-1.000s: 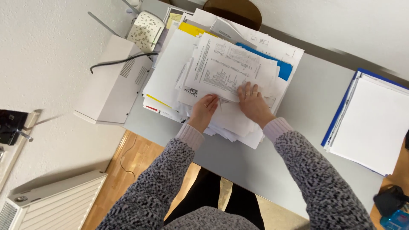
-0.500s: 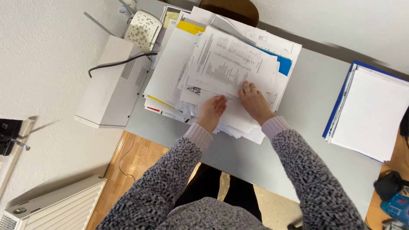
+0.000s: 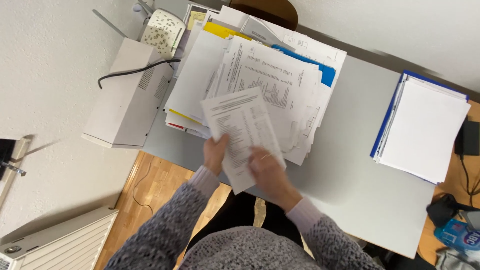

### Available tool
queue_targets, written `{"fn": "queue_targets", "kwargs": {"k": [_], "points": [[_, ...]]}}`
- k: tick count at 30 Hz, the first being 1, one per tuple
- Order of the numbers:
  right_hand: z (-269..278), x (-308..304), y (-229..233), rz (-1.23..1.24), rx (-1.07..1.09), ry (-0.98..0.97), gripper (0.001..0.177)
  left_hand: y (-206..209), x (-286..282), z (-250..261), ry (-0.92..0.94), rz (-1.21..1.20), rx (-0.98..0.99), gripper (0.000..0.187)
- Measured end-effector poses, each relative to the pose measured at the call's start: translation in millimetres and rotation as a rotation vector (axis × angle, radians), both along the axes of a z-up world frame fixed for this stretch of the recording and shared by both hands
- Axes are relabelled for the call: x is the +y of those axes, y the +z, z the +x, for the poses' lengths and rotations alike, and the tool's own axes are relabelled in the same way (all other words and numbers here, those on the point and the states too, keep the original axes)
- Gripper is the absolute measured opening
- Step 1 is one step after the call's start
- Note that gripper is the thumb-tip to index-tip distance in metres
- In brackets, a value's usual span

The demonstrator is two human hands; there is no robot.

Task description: Sorting through a large stack of architectural drawings and filing them into a blue folder on a desk.

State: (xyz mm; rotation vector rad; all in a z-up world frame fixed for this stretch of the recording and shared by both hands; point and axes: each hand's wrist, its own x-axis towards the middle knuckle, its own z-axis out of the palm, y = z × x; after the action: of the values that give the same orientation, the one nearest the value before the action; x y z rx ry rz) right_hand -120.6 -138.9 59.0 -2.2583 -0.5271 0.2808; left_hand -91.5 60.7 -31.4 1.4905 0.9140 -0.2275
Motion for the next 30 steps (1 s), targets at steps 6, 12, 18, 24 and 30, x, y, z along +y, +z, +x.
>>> {"fn": "queue_targets", "kwargs": {"k": [6,12,18,24,30], "points": [[160.0,-47.7,-36.4,-0.350,-0.144,-0.256,0.048,94.5,10.9,-46.2,0.076,0.023,0.031,0.076],[295.2,-47.1,-62.1,-0.603,-0.188,-0.045,0.103,97.4,-4.3,-61.4,0.374,-0.337,0.046,0.085],[339.7,-33.1,-67.5,-0.728,-0.170,0.060,0.118,38.9,-12.4,-77.3,0.605,-0.579,-0.005,0.070],[352.1,-43.5,-63.8,-0.781,-0.258,-0.031,0.073,33.7,-10.0,-76.2,0.606,-0.659,-0.001,0.063],[352.1,-85.7,-59.0,-0.711,-0.435,-0.109,0.024,17.3,-5.9,-79.3,0.565,-0.684,0.028,0.064]]}}
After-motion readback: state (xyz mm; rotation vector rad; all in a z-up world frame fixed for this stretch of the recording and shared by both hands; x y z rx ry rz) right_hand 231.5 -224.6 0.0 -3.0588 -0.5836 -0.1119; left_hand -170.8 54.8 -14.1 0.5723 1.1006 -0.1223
